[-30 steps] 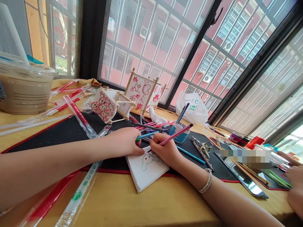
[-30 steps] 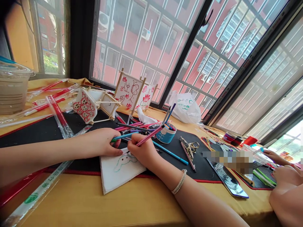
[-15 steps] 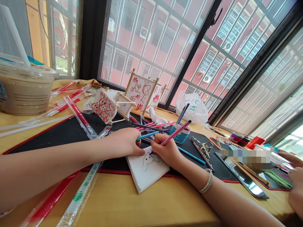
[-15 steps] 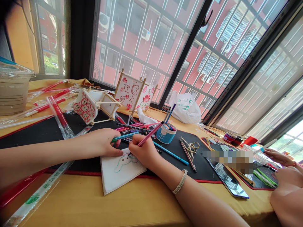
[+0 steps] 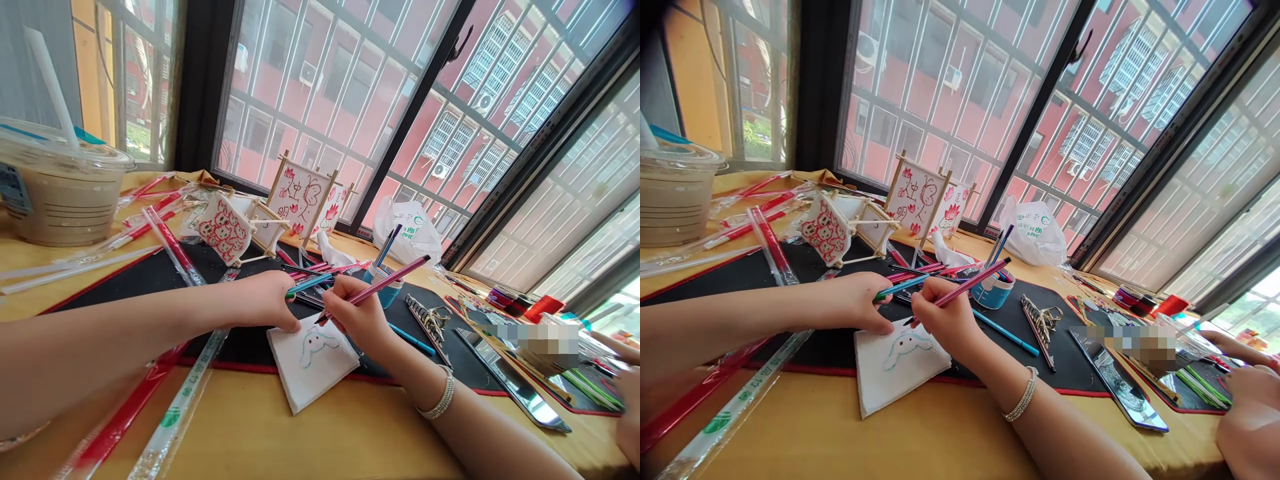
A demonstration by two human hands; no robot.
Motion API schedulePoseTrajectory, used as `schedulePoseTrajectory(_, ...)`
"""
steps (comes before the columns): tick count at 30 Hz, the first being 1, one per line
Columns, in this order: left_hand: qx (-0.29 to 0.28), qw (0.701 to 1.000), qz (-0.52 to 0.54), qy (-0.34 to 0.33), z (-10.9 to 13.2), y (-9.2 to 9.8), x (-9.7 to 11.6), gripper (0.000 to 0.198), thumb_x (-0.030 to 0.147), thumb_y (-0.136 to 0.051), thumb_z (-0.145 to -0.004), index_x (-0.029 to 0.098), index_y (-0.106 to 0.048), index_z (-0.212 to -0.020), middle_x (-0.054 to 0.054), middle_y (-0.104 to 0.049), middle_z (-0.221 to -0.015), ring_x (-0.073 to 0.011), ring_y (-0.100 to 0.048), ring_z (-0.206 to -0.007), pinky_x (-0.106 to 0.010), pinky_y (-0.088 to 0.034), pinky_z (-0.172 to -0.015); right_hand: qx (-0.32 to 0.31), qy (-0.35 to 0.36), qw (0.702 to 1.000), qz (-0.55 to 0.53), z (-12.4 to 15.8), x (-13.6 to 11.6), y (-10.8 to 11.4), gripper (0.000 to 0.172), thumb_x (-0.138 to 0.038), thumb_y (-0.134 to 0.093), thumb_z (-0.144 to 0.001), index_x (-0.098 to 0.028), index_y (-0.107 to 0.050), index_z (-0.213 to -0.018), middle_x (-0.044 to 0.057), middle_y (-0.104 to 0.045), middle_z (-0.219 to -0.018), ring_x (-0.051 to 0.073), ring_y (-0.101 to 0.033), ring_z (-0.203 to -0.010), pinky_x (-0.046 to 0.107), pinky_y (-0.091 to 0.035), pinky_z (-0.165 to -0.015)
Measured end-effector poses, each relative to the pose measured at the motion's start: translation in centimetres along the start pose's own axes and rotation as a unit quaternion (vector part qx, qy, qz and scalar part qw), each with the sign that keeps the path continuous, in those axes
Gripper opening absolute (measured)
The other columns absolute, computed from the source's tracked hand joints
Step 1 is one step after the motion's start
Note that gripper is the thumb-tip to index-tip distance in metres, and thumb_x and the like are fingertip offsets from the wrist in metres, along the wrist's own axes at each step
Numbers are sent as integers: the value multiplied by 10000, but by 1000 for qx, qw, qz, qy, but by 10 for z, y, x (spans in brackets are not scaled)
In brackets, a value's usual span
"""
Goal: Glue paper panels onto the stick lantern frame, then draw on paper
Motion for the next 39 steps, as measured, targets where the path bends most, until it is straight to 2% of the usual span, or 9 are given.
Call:
schedulePoseTrajectory(5,-31,999,35,4,4,-3,3,302,356,-630,-536,204,-374,-581,75,-326,-530,-96,-312,-496,-249,-213,-451,-37,2,999,25,-4,5,-16,257,-219,-519,-655,-204,-325,-488,-81,-377,-420,60,-417,-386,185,-408,-389)
schedulePoseTrajectory(7,-36,999,36,-7,4,-3,6,266,344,-627,-541,201,-408,-589,72,-366,-535,-98,-338,-497,-243,-233,-450,-55,-2,997,47,-3,12,-20,250,-226,-508,-659,-206,-322,-493,-77,-371,-430,60,-397,-392,189,-393,-391)
schedulePoseTrajectory(11,-34,999,9,-3,2,-2,5,252,361,-632,-530,201,-463,-627,51,-463,-577,-124,-419,-532,-241,-290,-458,-46,22,994,99,0,13,-16,259,-231,-486,-656,-209,-295,-484,-72,-337,-441,59,-328,-422,190,-327,-401)
schedulePoseTrajectory(17,-14,999,-29,7,1,1,2,361,482,-663,-495,201,-488,-637,30,-496,-602,-159,-485,-558,-256,-313,-459,-41,48,988,142,0,8,-15,266,-226,-460,-663,-210,-264,-484,-72,-286,-467,60,-273,-455,199,-264,-427)
schedulePoseTrajectory(25,-15,999,-50,-4,2,1,7,331,459,-667,-500,202,-504,-630,30,-521,-605,-158,-492,-563,-255,-329,-470,-64,81,979,177,0,3,-22,289,-225,-453,-680,-210,-239,-486,-73,-254,-472,63,-231,-469,208,-206,-430)
schedulePoseTrajectory(28,-26,998,-49,-21,3,-1,12,284,428,-654,-526,201,-519,-632,32,-532,-609,-154,-503,-569,-248,-334,-479,-62,73,979,177,0,5,-21,290,-245,-465,-694,-209,-262,-490,-74,-265,-465,64,-248,-464,210,-214,-434)
schedulePoseTrajectory(31,-27,998,-51,-7,4,0,9,302,438,-655,-531,200,-537,-675,24,-555,-634,-166,-525,-589,-248,-345,-485,-52,72,981,174,0,5,-19,288,-240,-462,-692,-209,-260,-487,-73,-270,-462,65,-256,-463,208,-230,-439)
schedulePoseTrajectory(36,-33,997,-60,-28,3,-3,12,314,455,-646,-538,194,-553,-686,3,-581,-666,-181,-535,-607,-258,-355,-509,-78,75,977,186,1,6,-23,297,-231,-480,-699,-206,-272,-489,-71,-279,-460,66,-246,-470,210,-216,-440)
schedulePoseTrajectory(39,-21,997,-67,-11,2,0,9,348,476,-652,-522,188,-564,-697,-6,-570,-670,-183,-520,-609,-258,-346,-505,-74,64,981,168,1,9,-22,293,-245,-487,-716,-207,-293,-498,-70,-302,-458,70,-273,-468,211,-235,-446)
Point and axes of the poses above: each hand's wrist, its own z-axis away from the middle knuckle, its own y-axis out of the back of the hand, x = y × z, the point moved 10 cm from there along -z, towards the middle knuckle
